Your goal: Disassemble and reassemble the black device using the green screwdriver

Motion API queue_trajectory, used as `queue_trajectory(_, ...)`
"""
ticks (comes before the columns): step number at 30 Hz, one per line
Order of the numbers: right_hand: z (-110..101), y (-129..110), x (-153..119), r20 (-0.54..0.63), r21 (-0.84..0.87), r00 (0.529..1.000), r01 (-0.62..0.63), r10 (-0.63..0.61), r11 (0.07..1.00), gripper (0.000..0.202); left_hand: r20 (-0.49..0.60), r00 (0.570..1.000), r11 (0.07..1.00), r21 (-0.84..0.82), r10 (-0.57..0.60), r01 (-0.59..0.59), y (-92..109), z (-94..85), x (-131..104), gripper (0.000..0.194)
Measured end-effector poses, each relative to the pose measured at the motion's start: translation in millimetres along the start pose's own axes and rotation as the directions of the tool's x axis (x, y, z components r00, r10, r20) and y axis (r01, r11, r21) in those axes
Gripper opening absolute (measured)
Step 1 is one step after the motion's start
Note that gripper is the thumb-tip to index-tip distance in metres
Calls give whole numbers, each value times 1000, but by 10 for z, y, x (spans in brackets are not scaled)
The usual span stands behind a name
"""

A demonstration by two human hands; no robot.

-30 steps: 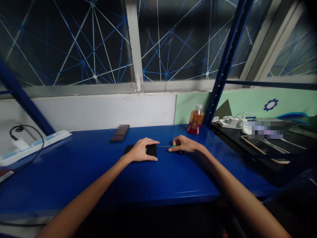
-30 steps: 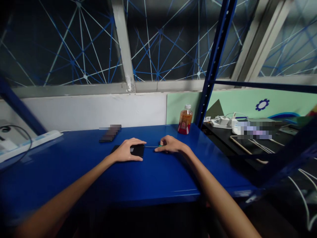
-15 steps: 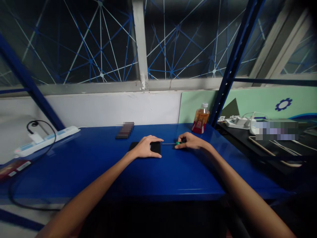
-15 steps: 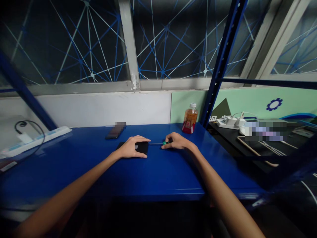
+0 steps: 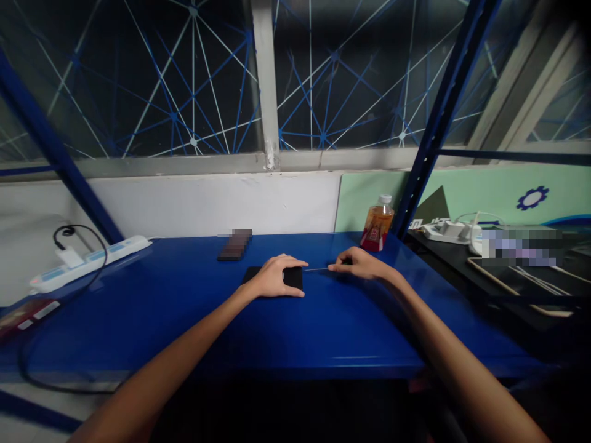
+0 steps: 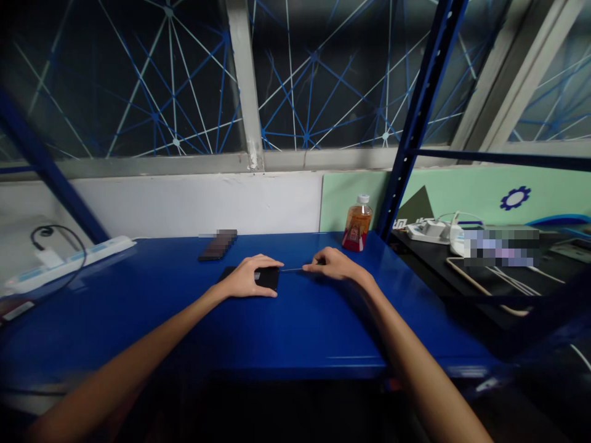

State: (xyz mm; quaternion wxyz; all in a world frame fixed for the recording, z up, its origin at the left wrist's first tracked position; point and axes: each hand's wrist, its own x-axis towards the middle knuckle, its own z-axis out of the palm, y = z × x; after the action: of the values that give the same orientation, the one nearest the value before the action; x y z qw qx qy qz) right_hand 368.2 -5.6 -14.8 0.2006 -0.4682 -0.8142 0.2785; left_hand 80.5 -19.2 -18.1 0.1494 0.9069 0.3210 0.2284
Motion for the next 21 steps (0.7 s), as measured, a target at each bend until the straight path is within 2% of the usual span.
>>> queue_trajectory(5,4,-34,-27,1,39,1000,-10,10,999,45,0,1000,1000,3,-6,6,-11,2,-2,69)
queue_trajectory(11,65,24,-5,94,157,994,-67,53,985,40,5,1000,1000,18,-24,24,-15,3,-3,72)
queue_trajectory(16,40,12,12,-48,25,996,81,-80,996,37,4,1000,999,27,-20,20,-14,-4,-1,70)
queue_trajectory(21,45,-29,7,-74,-58,994,74,-78,996,41,10,1000,999,23,-23,22,2,-22,1,70)
